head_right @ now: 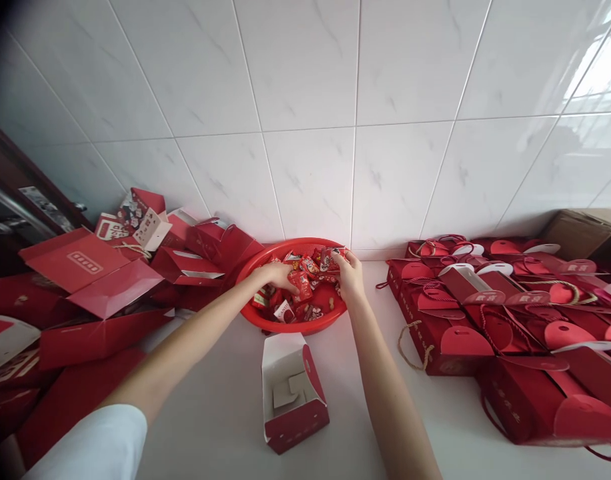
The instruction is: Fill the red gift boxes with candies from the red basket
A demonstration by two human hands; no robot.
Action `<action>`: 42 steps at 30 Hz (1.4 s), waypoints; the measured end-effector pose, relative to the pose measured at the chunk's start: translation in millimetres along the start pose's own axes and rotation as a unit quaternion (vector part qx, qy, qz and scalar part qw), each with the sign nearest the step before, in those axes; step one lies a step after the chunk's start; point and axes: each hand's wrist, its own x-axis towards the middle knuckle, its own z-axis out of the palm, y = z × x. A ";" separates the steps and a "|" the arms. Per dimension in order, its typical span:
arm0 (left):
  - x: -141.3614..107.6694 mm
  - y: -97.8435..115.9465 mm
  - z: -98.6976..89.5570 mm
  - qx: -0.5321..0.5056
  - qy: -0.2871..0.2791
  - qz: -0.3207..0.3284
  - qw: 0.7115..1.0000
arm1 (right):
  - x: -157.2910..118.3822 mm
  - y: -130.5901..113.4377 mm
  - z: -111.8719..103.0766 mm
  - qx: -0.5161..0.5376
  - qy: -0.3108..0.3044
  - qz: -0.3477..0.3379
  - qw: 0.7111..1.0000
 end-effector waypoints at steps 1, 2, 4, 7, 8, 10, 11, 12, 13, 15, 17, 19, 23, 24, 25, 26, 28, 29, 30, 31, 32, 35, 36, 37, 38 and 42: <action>1.9 2.4 -2.2 -0.021 0.000 -0.012 1.000 | 0.4 0.1 -0.3 0.001 -0.001 -0.002 1.000; 3.5 4.6 -5.2 -0.042 -0.004 -0.027 0.999 | 1.0 0.3 -0.7 0.001 -0.002 -0.003 1.000; 6.4 9.2 -10.8 -0.086 -0.003 -0.029 0.996 | 2.5 0.6 -1.8 -0.003 -0.005 -0.007 1.000; 11.9 16.5 -11.5 -0.143 0.032 0.006 0.989 | 4.5 0.9 -3.8 -0.012 -0.007 -0.014 1.000; 14.6 19.1 -9.3 -0.161 0.051 0.015 0.985 | 4.9 0.9 -4.3 -0.011 -0.006 -0.015 1.000; 20.5 24.1 -3.2 -0.189 0.083 0.029 0.978 | 5.2 0.7 -5.0 -0.003 0.000 -0.013 1.000; 23.4 26.2 -0.2 -0.201 0.093 0.036 0.974 | 5.3 0.6 -5.3 0.001 0.002 -0.012 1.000; 25.8 27.7 2.3 -0.212 0.099 0.041 0.971 | 5.4 0.6 -5.5 0.004 0.004 -0.011 1.000; 27.5 28.5 4.0 -0.221 0.101 0.047 0.969 | 5.6 0.7 -5.7 0.006 0.004 -0.010 1.000; 28.3 27.2 4.0 -0.231 0.103 0.054 0.966 | 6.2 1.1 -6.1 0.007 0.003 -0.010 1.000; 25.7 21.5 -0.3 -0.226 0.101 0.054 0.967 | 6.9 1.9 -6.4 0.007 0.003 -0.013 1.000; 20.6 11.8 -7.6 -0.208 0.089 0.045 0.973 | 7.4 2.5 -6.5 0.008 0.005 -0.017 1.000; 8.9 -11.6 -20.4 -0.139 0.003 -0.008 0.990 | 7.0 2.7 -6.2 0.004 0.008 -0.016 1.000; 6.3 -16.2 -21.1 -0.121 -0.022 -0.025 0.992 | 6.7 2.6 -6.2 0.000 0.008 -0.015 1.000; 3.9 -19.7 -20.3 -0.105 -0.043 -0.039 0.993 | 6.4 2.5 -6.2 -0.003 0.008 -0.014 1.000; 1.8 -21.9 -18.2 -0.092 -0.058 -0.050 0.993 | 6.2 2.4 -6.3 -0.004 0.008 -0.013 1.000; -1.6 -22.6 -10.6 -0.072 -0.068 -0.058 0.993 | 5.8 2.3 -6.5 -0.003 0.005 -0.013 1.000; -2.8 -21.5 -6.0 -0.066 -0.066 -0.058 0.994 | 5.8 2.4 -6.7 -0.001 0.002 -0.013 1.000; -3.8 -19.8 -1.3 -0.062 -0.062 -0.055 0.995 | 5.9 2.4 -6.9 0.000 -0.002 -0.012 1.000; -4.5 -18.0 2.8 -0.060 -0.059 -0.051 0.995 | 6.1 2.4 -7.2 0.001 -0.006 -0.011 1.000; -5.1 -16.2 6.2 -0.061 -0.056 -0.046 0.995 | 6.4 2.4 -7.5 0.002 -0.011 -0.010 1.000; -6.7 -13.1 10.6 -0.072 -0.071 -0.029 0.994 | 8.2 2.2 -8.7 0.010 -0.021 -0.002 1.000; -7.4 -12.8 10.3 -0.077 -0.081 -0.023 0.993 | 8.9 2.0 -9.1 0.016 -0.024 0.002 1.000; -8.2 -12.7 9.5 -0.084 -0.090 -0.017 0.992 | 9.5 1.8 -9.4 0.024 -0.029 0.008 0.999; -9.0 -12.6 8.3 -0.090 -0.097 -0.010 0.991 | 10.1 1.5 -9.7 0.033 -0.034 0.015 0.999; -11.4 -10.1 2.9 -0.134 -0.093 0.031 0.986 | 11.0 0.8 -10.2 0.059 -0.041 0.024 0.997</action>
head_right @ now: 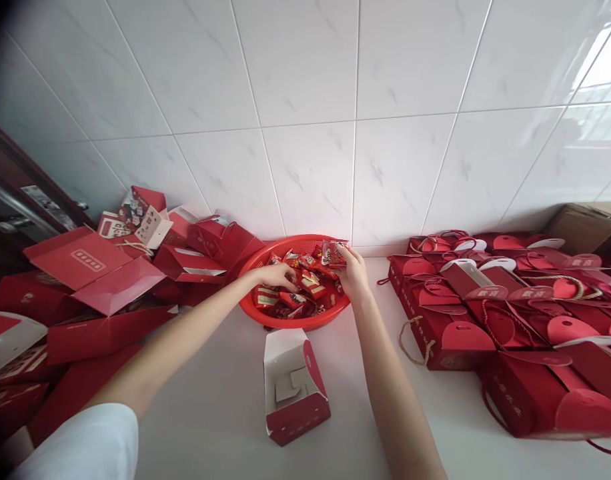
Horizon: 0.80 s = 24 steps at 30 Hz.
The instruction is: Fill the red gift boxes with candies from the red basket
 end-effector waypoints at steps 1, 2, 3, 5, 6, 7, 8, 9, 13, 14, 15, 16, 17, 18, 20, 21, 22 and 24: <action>-0.4 1.4 -0.6 -0.037 0.009 0.022 0.999 | 0.0 -0.1 -0.1 0.003 -0.002 -0.001 1.000; -0.6 3.0 -0.9 -0.090 0.023 0.049 0.995 | -0.1 -0.1 -0.3 0.004 -0.004 -0.002 1.000; -0.8 4.5 -1.0 -0.150 0.040 0.078 0.985 | -0.2 -0.2 -0.4 0.005 -0.007 -0.003 1.000; -1.2 7.9 -0.4 -0.261 0.077 0.125 0.954 | -0.6 -0.7 -0.6 0.005 -0.011 -0.001 1.000; -1.4 9.6 0.2 -0.296 0.091 0.139 0.940 | -1.0 -1.2 -0.6 0.005 -0.013 0.002 1.000; -1.7 11.3 1.0 -0.320 0.104 0.147 0.930 | -1.4 -1.8 -0.4 0.006 -0.014 0.006 1.000; -1.9 12.9 1.9 -0.334 0.112 0.153 0.923 | -2.0 -2.5 -0.2 0.007 -0.016 0.012 1.000; -2.2 14.4 2.8 -0.342 0.118 0.157 0.919 | -2.7 -3.2 0.2 0.008 -0.019 0.018 1.000; -1.1 17.2 6.4 -0.335 0.144 0.171 0.915 | -4.9 -4.9 0.6 0.005 -0.039 0.026 0.999; -0.2 17.1 7.0 -0.328 0.154 0.176 0.915 | -5.1 -4.8 0.2 0.002 -0.046 0.023 0.999; 0.9 16.7 7.5 -0.321 0.164 0.181 0.915 | -5.0 -4.5 -0.3 -0.001 -0.052 0.020 0.998; 2.1 16.3 7.7 -0.314 0.176 0.186 0.914 | -4.7 -4.0 -0.8 -0.002 -0.059 0.016 0.998; 3.3 15.8 7.8 -0.306 0.189 0.190 0.913 | -4.4 -3.5 -1.4 -0.002 -0.066 0.012 0.998; 4.4 15.5 7.6 -0.297 0.202 0.193 0.913 | -4.0 -2.9 -1.8 0.001 -0.072 0.009 0.997; 5.6 15.4 6.7 -0.269 0.236 0.200 0.912 | -3.4 -1.9 -2.3 0.011 -0.085 0.012 0.996; 5.8 15.8 6.1 -0.250 0.256 0.207 0.910 | -3.3 -1.7 -2.3 0.016 -0.091 0.015 0.996; 5.6 16.3 5.5 -0.229 0.276 0.217 0.908 | -3.3 -1.5 -2.2 0.020 -0.095 0.018 0.995; 4.5 18.1 4.9 -0.185 0.301 0.239 0.904 | -3.6 -1.7 -1.9 0.019 -0.098 0.023 0.995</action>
